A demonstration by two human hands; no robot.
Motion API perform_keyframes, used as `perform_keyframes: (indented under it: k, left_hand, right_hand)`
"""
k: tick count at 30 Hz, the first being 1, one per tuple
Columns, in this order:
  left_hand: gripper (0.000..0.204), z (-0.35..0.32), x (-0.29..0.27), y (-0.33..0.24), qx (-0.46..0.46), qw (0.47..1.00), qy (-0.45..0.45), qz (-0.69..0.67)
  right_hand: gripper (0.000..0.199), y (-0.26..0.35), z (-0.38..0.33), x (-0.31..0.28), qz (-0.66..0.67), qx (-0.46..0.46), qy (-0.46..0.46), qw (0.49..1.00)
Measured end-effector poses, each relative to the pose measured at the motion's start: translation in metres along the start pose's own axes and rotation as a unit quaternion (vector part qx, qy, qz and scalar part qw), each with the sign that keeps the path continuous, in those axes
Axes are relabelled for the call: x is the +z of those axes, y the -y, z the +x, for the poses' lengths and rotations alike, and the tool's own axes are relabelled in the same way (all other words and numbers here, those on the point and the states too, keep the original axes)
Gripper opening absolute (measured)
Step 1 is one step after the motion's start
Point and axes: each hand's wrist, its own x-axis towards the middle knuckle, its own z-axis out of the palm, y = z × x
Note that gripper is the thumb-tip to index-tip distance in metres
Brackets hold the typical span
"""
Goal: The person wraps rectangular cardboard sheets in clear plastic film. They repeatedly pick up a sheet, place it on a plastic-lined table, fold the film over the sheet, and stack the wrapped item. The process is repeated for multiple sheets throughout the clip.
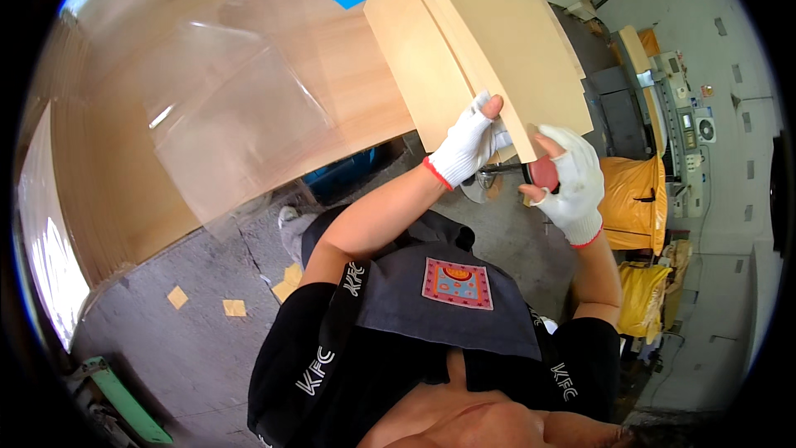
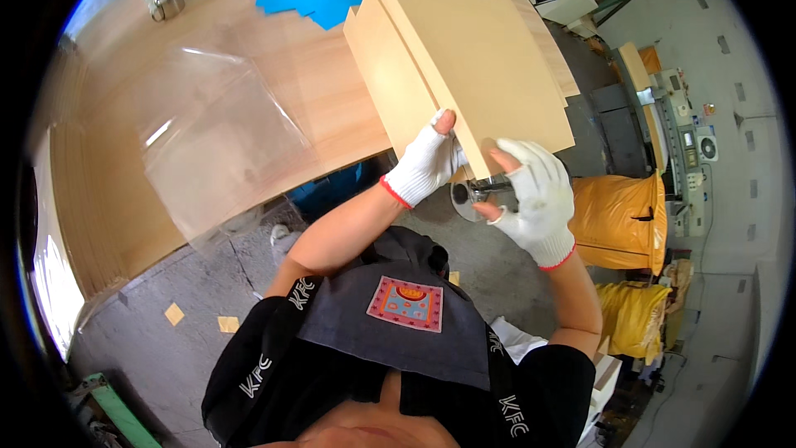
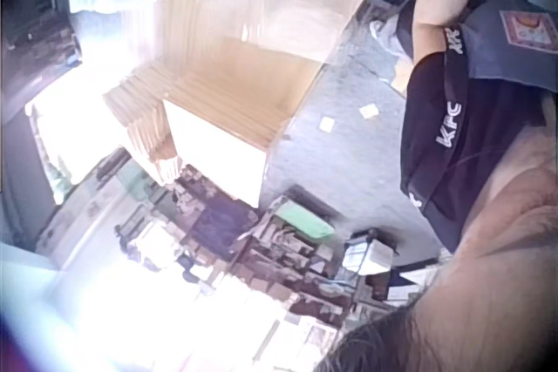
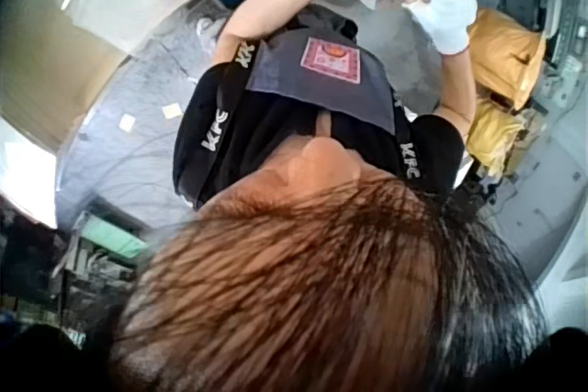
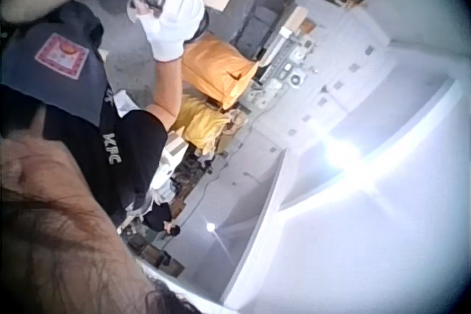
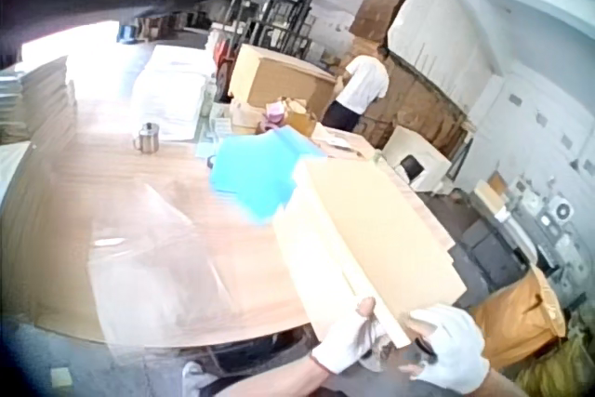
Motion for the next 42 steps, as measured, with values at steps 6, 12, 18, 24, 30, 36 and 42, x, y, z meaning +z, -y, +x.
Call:
perform_keyframes:
  k: [6, 12, 18, 24, 30, 36, 42]
  left_hand:
    - [0.055, 0.007, 0.000, 0.010, 0.013, 0.995, 0.037, -0.091]
    - [0.045, 0.010, 0.001, 0.009, 0.010, 0.985, 0.065, -0.161]
    - [0.038, 0.002, -0.007, 0.004, -0.013, 0.993, 0.027, -0.117]
    - [0.029, -0.027, 0.011, -0.043, 0.252, 0.901, -0.172, 0.310]
    - [0.063, -0.010, 0.039, -0.125, -0.192, 0.871, -0.058, 0.449]
    - [0.063, 0.031, 0.028, -0.125, -0.259, 0.878, -0.164, 0.368]
    - [0.050, -0.001, -0.002, -0.138, -0.190, 0.917, -0.167, 0.309]
  right_hand:
    - [0.044, 0.003, -0.037, -0.009, 0.063, 0.100, -0.013, 0.993]
    - [0.066, 0.021, -0.043, 0.002, 0.540, 0.399, 0.120, 0.732]
    - [0.083, 0.024, -0.029, 0.017, 0.885, 0.398, -0.060, 0.234]
    - [0.085, 0.003, -0.033, 0.025, 0.885, 0.409, -0.136, 0.178]
    - [0.073, -0.044, -0.030, 0.055, 0.895, 0.366, -0.176, 0.182]
    - [0.040, -0.099, -0.032, 0.093, 0.855, 0.397, -0.185, 0.278]
    - [0.036, -0.116, -0.013, 0.066, 0.800, 0.417, -0.213, 0.374]
